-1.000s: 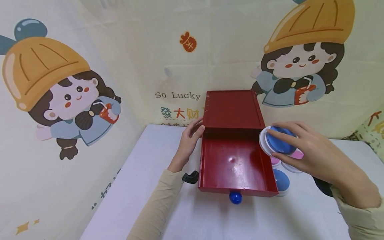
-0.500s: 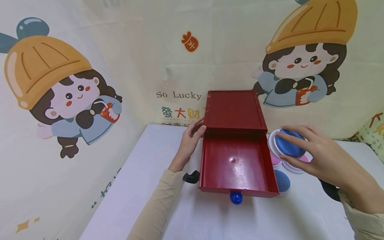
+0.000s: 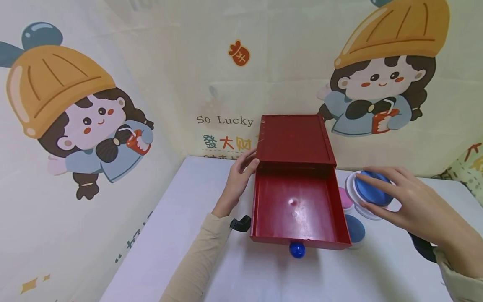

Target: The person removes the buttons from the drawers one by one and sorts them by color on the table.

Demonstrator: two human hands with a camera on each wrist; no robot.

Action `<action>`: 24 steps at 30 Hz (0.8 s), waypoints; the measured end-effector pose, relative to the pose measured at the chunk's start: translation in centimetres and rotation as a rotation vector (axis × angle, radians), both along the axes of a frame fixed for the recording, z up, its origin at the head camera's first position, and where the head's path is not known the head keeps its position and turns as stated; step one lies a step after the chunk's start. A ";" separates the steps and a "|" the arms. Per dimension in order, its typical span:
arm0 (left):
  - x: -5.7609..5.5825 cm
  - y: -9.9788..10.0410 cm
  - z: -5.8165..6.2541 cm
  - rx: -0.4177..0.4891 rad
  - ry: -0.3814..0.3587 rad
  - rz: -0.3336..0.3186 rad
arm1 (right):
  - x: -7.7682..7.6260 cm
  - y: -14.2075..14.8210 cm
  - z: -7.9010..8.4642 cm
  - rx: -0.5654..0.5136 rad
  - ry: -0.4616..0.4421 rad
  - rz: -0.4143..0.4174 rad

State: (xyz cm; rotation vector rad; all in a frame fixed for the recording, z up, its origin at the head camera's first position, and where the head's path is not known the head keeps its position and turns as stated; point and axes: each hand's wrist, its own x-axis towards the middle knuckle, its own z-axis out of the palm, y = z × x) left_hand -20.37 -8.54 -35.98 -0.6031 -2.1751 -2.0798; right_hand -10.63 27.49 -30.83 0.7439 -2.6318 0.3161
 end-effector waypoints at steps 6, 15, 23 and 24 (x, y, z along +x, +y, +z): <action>0.2 0.0 0.0 -0.011 0.004 -0.004 | 0.2 0.8 -0.9 0.016 -0.025 -0.038; 0.3 0.0 0.2 -0.005 0.008 0.003 | 0.5 1.8 -2.0 0.022 -0.037 -0.054; 0.3 0.1 0.3 -0.017 0.009 0.004 | 0.8 2.6 -3.1 0.023 -0.070 -0.073; 0.3 0.1 0.3 -0.013 0.011 0.004 | 0.8 2.7 -3.2 0.019 -0.073 -0.080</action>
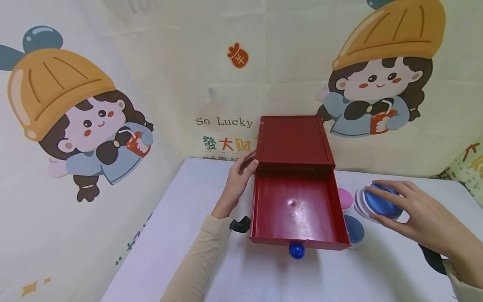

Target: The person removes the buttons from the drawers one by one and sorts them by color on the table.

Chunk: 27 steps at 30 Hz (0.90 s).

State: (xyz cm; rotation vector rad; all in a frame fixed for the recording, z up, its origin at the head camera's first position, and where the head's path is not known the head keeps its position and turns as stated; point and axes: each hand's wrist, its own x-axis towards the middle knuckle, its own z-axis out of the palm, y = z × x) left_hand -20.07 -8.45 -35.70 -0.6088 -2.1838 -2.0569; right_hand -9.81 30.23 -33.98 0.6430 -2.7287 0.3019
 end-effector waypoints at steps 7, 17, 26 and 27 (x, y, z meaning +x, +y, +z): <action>-0.1 0.1 -0.2 0.005 -0.006 0.000 | 0.4 1.0 -0.7 -0.015 -0.048 -0.050; -0.1 0.0 -0.2 0.002 -0.012 0.001 | 0.7 2.3 -2.5 0.003 -0.129 -0.109; -0.1 -0.1 0.0 -0.007 -0.008 0.005 | 0.7 2.9 -3.4 -0.003 -0.143 -0.102; -0.1 0.0 0.0 -0.010 -0.009 0.004 | 0.7 3.0 -3.5 -0.003 -0.142 -0.103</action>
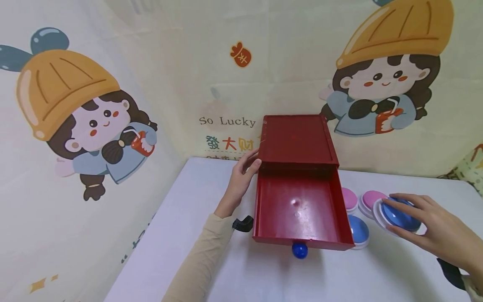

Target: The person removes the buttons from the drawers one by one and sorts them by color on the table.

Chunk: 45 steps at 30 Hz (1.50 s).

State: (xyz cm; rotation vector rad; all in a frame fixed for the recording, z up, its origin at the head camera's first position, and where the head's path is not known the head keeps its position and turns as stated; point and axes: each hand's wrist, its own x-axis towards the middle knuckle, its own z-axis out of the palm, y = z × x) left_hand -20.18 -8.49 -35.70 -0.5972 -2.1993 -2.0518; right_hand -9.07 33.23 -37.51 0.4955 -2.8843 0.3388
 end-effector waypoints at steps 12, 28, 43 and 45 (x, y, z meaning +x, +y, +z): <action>0.0 0.1 -0.1 0.002 -0.004 -0.007 | 0.0 0.9 -2.0 -0.010 -0.191 -0.068; 0.0 0.2 -0.1 0.003 -0.004 0.006 | -0.2 1.9 -4.2 -0.036 -0.222 -0.058; 0.1 0.1 -0.1 0.014 0.002 0.003 | -0.3 1.8 -5.8 -0.073 -0.222 -0.013; 0.1 0.1 0.0 0.015 0.004 0.003 | -0.4 1.7 -5.8 -0.067 -0.216 -0.012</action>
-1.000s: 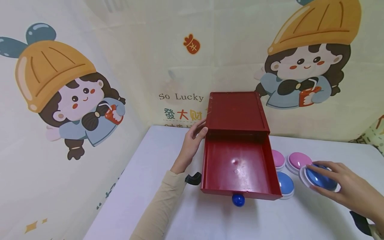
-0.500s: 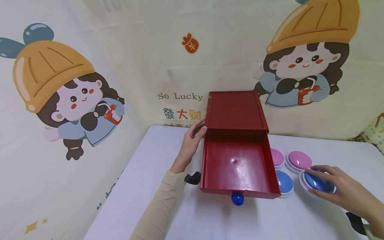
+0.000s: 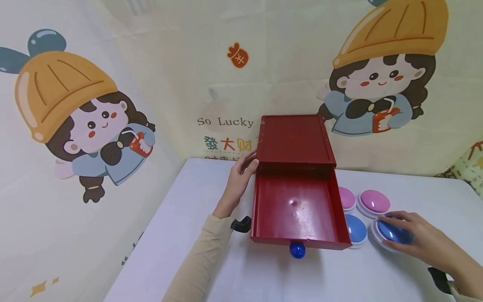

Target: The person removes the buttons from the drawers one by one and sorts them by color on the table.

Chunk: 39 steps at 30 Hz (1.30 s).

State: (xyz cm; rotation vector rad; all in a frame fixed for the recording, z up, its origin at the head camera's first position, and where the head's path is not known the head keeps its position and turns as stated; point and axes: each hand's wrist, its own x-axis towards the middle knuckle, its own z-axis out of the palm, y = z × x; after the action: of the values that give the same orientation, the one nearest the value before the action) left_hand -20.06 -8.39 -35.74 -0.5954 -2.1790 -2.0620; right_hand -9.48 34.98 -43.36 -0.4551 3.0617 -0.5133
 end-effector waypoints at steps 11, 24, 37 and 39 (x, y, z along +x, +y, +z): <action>0.1 0.1 0.1 0.002 0.001 0.004 | -0.2 -0.1 -0.5 0.001 -0.040 -0.012; 0.3 0.0 0.3 -0.011 0.003 -0.007 | -0.4 -0.3 -1.0 -0.018 -0.059 -0.002; 0.3 -0.1 0.2 -0.003 -0.008 -0.012 | -0.5 -0.5 -1.3 -0.010 -0.080 -0.014; 0.3 -0.1 0.2 -0.002 -0.006 -0.014 | -0.5 -0.5 -1.3 -0.008 -0.079 -0.017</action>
State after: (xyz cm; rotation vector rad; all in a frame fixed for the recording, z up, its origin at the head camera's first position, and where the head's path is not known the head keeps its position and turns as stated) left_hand -19.80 -8.45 -35.56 -0.6065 -2.1864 -2.0715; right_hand -10.02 34.46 -44.64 -0.3987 2.9922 -0.5304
